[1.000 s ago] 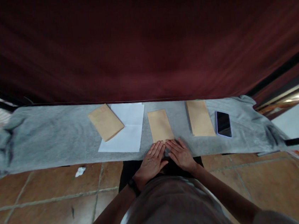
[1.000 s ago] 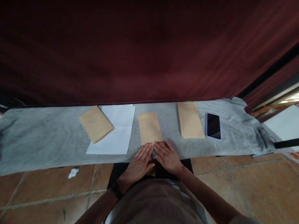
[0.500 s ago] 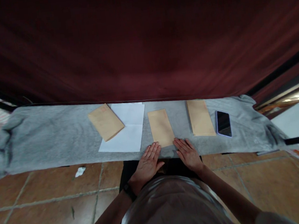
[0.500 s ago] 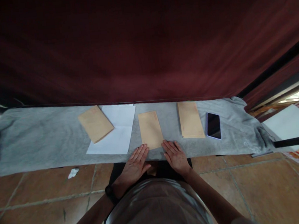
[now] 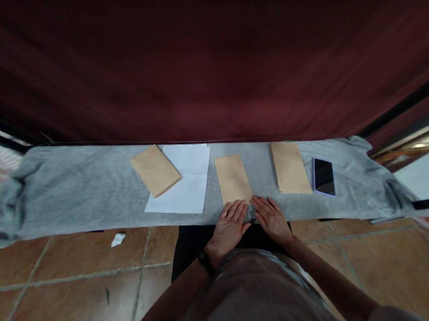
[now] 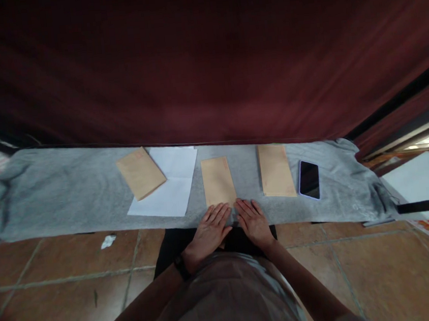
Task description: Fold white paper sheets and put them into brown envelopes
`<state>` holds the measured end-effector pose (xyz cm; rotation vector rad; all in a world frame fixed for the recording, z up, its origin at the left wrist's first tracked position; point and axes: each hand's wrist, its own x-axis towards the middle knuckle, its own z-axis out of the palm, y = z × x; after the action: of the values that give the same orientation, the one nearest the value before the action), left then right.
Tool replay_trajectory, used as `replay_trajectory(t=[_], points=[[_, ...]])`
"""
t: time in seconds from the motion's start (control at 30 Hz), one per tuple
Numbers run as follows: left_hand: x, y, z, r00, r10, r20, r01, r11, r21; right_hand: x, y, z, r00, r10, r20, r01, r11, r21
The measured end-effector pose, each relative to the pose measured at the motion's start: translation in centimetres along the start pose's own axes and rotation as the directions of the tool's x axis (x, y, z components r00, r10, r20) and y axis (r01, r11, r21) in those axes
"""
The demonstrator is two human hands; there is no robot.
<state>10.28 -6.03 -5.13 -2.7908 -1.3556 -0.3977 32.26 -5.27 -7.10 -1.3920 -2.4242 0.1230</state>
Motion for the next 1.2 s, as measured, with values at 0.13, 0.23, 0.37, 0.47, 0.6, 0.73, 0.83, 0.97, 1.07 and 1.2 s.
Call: replay_trajectory(t=[0.13, 0.23, 0.37, 0.47, 0.6, 0.73, 0.83, 0.97, 1.07, 1.2], points=[[-0.2, -0.9, -0.6, 1.000, -0.017, 0.019, 0.016, 1.000, 0.018, -0.1, 0.0, 0.0, 1.000, 0.009, -0.003, -0.009, 1.000, 0.010], [0.1, -1.5, -1.2, 0.996, -0.010, 0.090, 0.005, 0.998, 0.057, -0.1, 0.0, 0.2, 1.000, 0.022, -0.008, -0.021, 1.000, 0.021], [1.2, -1.9, -1.9, 0.980, 0.000, 0.197, -0.022, 0.994, 0.109, 0.0, 0.1, 0.5, 0.999, 0.043, -0.020, -0.042, 0.998, 0.036], [1.8, -2.1, -2.1, 0.971, -0.006, 0.238, -0.019, 0.994, 0.103, 0.0, 0.2, 0.7, 0.999, 0.037, -0.021, -0.036, 0.998, 0.046], [2.1, -2.0, -2.0, 0.963, -0.031, 0.269, 0.014, 0.998, 0.064, 0.1, 0.2, 0.8, 0.999, 0.036, -0.028, -0.035, 0.998, 0.051], [2.2, -1.7, -2.1, 0.959, -0.024, 0.283, 0.008, 0.998, 0.057, 0.2, 0.0, 0.7, 0.999, 0.047, -0.028, -0.045, 0.997, 0.057], [2.3, -1.8, -2.3, 0.956, -0.013, 0.292, -0.007, 0.998, 0.069, 0.4, -0.2, 0.5, 0.998, 0.053, -0.034, -0.050, 0.997, 0.065], [2.2, -2.1, -2.4, 0.950, 0.014, 0.311, -0.052, 0.992, 0.115, 0.9, -0.9, 0.5, 1.000, 0.011, -0.025, -0.009, 0.997, 0.071], [1.9, -2.5, -2.5, 0.959, 0.012, 0.284, -0.052, 0.989, 0.135, 1.3, -1.4, 0.8, 0.999, -0.039, 0.023, 0.037, 0.996, 0.075], [1.5, -2.8, -2.5, 0.970, -0.001, 0.245, -0.020, 0.996, 0.085, 1.6, -1.7, 0.8, 0.997, -0.051, 0.059, 0.048, 0.997, 0.064]])
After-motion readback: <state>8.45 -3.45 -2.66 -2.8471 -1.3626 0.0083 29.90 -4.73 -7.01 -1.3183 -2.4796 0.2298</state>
